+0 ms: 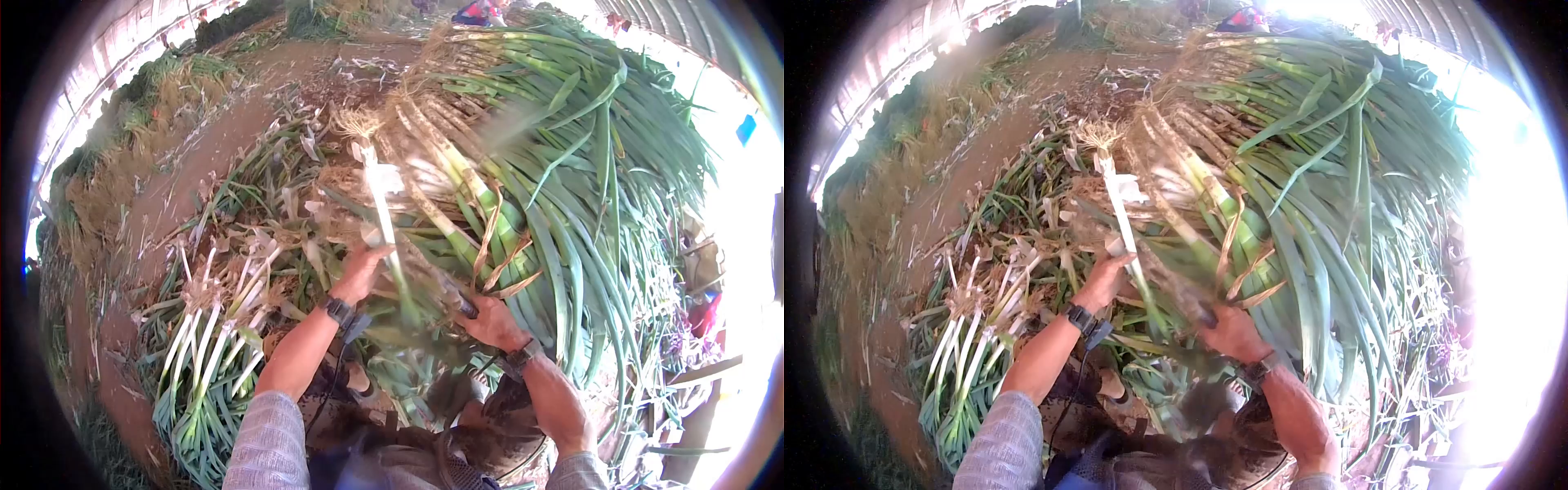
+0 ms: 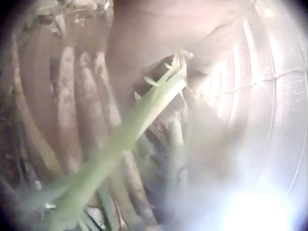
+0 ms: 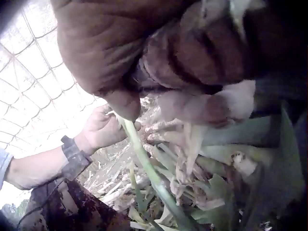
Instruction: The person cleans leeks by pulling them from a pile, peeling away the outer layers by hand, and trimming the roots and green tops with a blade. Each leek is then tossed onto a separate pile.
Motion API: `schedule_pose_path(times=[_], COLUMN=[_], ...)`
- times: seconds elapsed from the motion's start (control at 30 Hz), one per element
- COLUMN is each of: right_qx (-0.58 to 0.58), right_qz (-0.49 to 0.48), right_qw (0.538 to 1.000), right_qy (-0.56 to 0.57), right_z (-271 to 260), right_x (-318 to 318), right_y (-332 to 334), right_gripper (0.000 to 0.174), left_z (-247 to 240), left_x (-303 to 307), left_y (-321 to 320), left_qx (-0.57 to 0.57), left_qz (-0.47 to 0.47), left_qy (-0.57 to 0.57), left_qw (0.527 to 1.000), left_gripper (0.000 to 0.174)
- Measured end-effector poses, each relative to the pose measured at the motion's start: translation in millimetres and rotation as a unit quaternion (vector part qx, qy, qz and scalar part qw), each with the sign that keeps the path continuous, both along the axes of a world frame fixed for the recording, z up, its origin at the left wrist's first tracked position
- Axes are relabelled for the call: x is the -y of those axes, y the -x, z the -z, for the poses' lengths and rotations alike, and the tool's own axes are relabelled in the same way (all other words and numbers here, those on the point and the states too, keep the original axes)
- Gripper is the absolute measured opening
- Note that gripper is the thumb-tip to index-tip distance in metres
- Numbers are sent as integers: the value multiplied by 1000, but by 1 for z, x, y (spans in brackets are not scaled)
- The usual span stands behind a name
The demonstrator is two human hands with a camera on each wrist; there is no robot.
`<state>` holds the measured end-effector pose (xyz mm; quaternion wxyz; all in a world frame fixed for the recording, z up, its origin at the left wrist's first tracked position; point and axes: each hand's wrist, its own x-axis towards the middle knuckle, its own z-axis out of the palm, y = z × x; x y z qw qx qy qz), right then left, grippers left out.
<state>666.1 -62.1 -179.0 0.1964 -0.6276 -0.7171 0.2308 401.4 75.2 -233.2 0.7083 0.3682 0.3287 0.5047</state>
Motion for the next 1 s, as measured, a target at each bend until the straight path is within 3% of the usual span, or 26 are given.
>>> schedule_pose_path(times=[0.1, 0.2, 0.23, 0.3, 0.33, 0.37, 0.43, 0.47, 0.57, 0.6, 0.77, 0.83, 0.9, 0.97, 1.0], right_qx=[-102, -62, -62, 22, 22, -4, -31, -22, -7, 1, 25, 45, -11, 0, 11], right_qz=[15, -1, -1, -36, -35, -8, 20, 12, 8, 16, -19, -9, -55, -43, -30], right_qw=[995, 997, 997, 990, 990, 990, 989, 990, 990, 989, 992, 993, 982, 985, 988], right_qy=[-9, -39, -41, -134, -137, -142, -145, -140, -142, -149, -125, -106, -183, -168, -154], right_z=[5, -7, 1, 10, 6, 3, -2, -2, -2, -4, -8, -10, -9, -9, -11], right_x=[-2, -4, -5, -11, -13, -13, -12, -12, -16, -17, -20, -23, -24, -26, -27], right_y=[2, 5, 4, 4, 5, 7, 15, 18, 23, 24, 33, 35, 37, 37, 37], right_gripper=[43, 42, 42, 41, 41, 35, 28, 28, 29, 29, 29, 29, 30, 30, 30], left_z=[-14, -5, 3, 12, 17, 21, -23, -25, -11, -22, -41, -45, -46, -41, -40], left_x=[7, 1, -2, -4, -6, -7, 11, 10, 5, 13, 21, 23, 22, 21, 23], left_y=[-5, -6, -2, 4, -3, -7, -17, -17, -5, -12, -6, -10, -7, -2, -1], left_qx=[-89, -100, -100, -147, -144, -145, -11, 17, 101, 108, 141, 125, 129, 137, 137], left_qz=[-83, -106, -106, 12, -18, -15, -90, -102, -28, -49, -2, -44, -51, 34, 34], left_qy=[26, -41, -42, -58, -138, -141, 1, 10, 20, 117, 63, 142, 169, 58, 58], left_qw=[992, 988, 988, 987, 980, 979, 996, 995, 994, 986, 988, 981, 976, 988, 988], left_gripper=[38, 40, 40, 40, 35, 35, 28, 27, 31, 39, 52, 60, 62, 63, 63])
